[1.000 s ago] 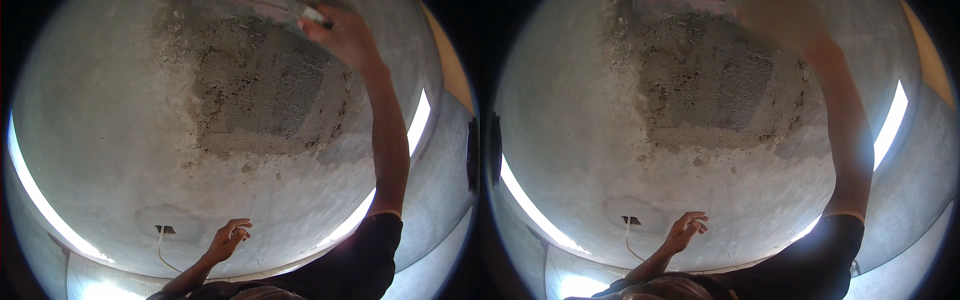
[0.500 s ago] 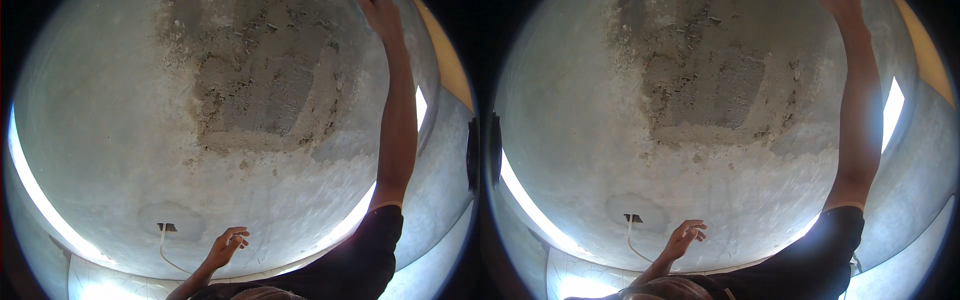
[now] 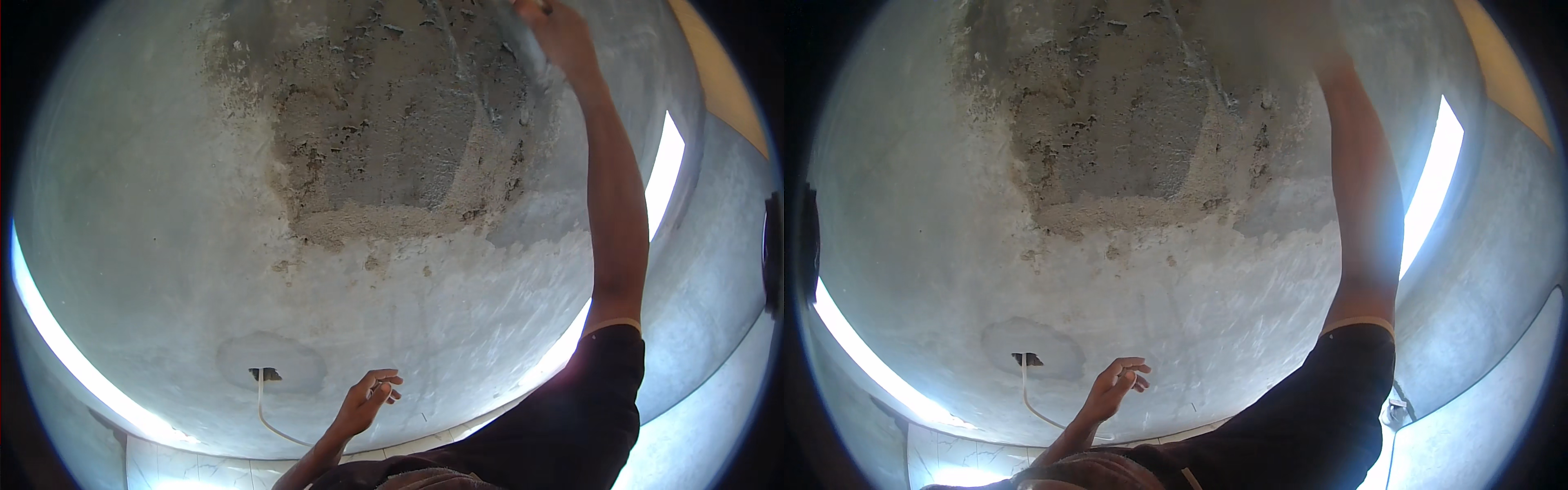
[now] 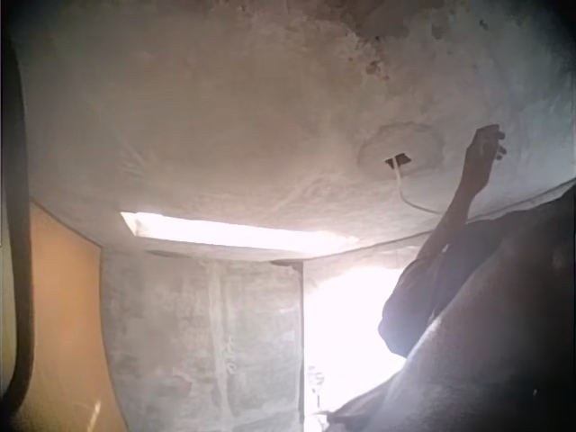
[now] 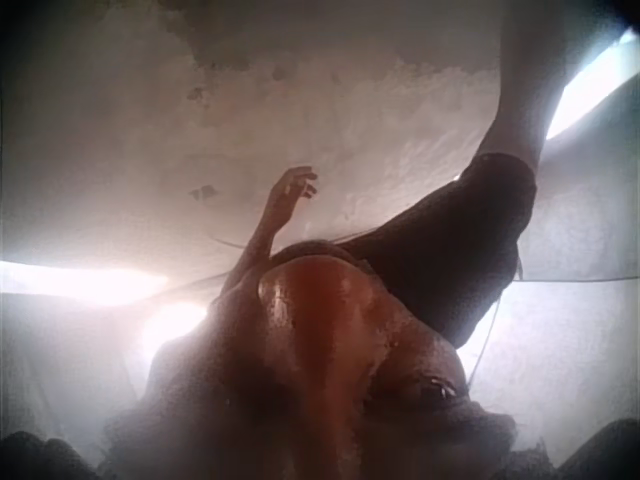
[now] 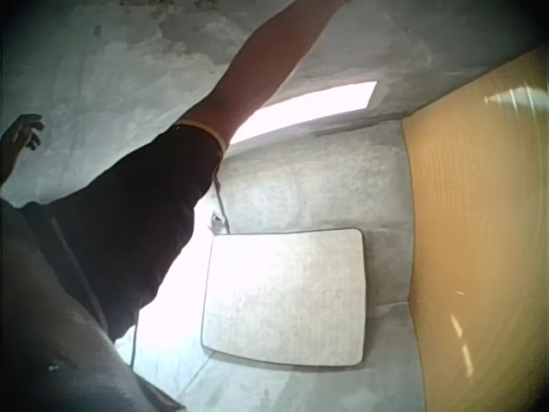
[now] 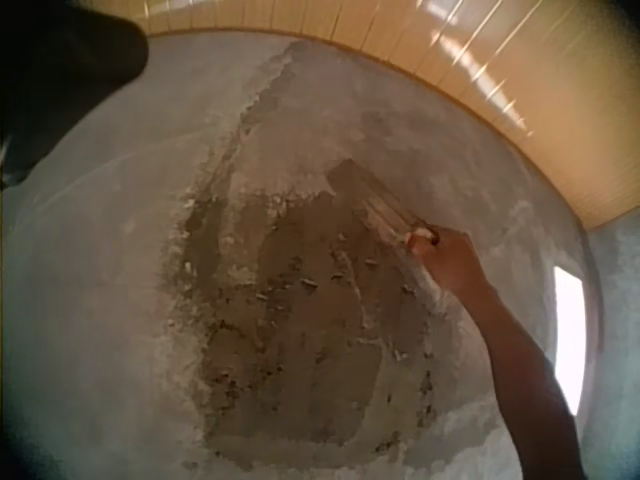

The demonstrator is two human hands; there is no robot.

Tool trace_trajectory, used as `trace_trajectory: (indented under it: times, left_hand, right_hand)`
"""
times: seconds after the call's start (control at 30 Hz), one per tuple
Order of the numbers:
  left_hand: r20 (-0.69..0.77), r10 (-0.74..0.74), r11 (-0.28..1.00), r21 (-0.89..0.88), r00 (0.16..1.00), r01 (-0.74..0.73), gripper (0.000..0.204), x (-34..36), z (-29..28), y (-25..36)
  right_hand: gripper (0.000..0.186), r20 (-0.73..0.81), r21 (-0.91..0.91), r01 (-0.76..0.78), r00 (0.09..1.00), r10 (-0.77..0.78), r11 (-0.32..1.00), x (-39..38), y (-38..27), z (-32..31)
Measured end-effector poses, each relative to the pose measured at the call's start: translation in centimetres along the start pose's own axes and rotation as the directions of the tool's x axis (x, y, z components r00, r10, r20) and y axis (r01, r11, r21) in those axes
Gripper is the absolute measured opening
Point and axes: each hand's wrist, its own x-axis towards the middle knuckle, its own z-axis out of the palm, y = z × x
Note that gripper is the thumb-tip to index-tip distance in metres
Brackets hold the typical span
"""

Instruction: The person cleans a bucket lid with sandpaper, mixes cement mortar in a bucket using a trowel, loads the mortar onto a float, and applies it to a ceiling patch.

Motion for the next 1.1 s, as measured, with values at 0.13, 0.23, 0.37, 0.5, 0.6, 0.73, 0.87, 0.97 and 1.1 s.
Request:
trace_trajectory:
  times: [0.13, 0.23, 0.37, 0.5, 0.6, 0.73, 0.87, 0.97, 1.1]
  left_hand:
    - [0.039, 0.021, 0.999, 0.041, 0.999, -0.022, 0.038, 0.0, 0.3, 0.1]
    - [0.009, 0.015, 1.000, 0.021, 1.000, -0.015, 0.039, -1.3, -0.1, -0.8]
    - [-0.058, -0.065, 0.998, -0.019, 0.996, 0.064, 0.041, -1.7, -1.5, -0.7]
    - [-0.058, -0.044, 0.999, 0.026, 0.997, 0.046, 0.039, -0.8, -1.8, -0.2]
    - [-0.066, -0.012, 1.000, 0.027, 0.998, 0.014, 0.039, -0.2, -1.1, 0.1]
    - [-0.068, 0.025, 1.000, 0.019, 0.997, -0.024, 0.042, 0.3, -1.0, -0.5]
    - [-0.087, -0.027, 1.000, 0.013, 0.996, 0.029, 0.044, -1.0, -1.9, -0.7]
    - [-0.049, -0.041, 0.999, 0.025, 0.998, 0.042, 0.044, -1.3, -3.3, -1.1]
    - [-0.032, -0.027, 0.999, 0.040, 0.999, 0.028, 0.040, -1.2, -4.1, -1.0]
  right_hand:
    - [0.042, -0.036, 0.027, -0.288, 0.957, 0.289, 0.957, 1.9, -0.3, -3.7]
    - [0.064, -0.057, -0.017, -0.323, 0.945, 0.322, 0.946, -2.8, 2.3, -3.7]
    - [0.056, 0.221, 0.004, -0.218, 0.952, 0.212, 0.976, -12.9, -3.8, -3.6]
    - [0.058, 0.202, -0.015, -0.086, 0.976, 0.088, 0.996, -13.5, -4.2, -0.8]
    - [0.061, 0.045, -0.194, -0.084, 0.994, 0.095, 0.977, -7.4, -0.6, 0.8]
    - [0.063, -0.092, -0.174, -0.177, 0.982, 0.163, 0.969, -2.2, -1.3, -0.9]
    - [0.059, -0.040, 0.089, -0.289, 0.955, 0.293, 0.953, -3.8, -4.1, -1.1]
    - [0.056, 0.203, 0.098, -0.225, 0.958, 0.201, 0.970, -5.1, -10.1, -1.5]
    - [0.055, 0.363, 0.210, 0.299, 0.860, -0.358, 0.931, -3.3, -14.8, 1.9]
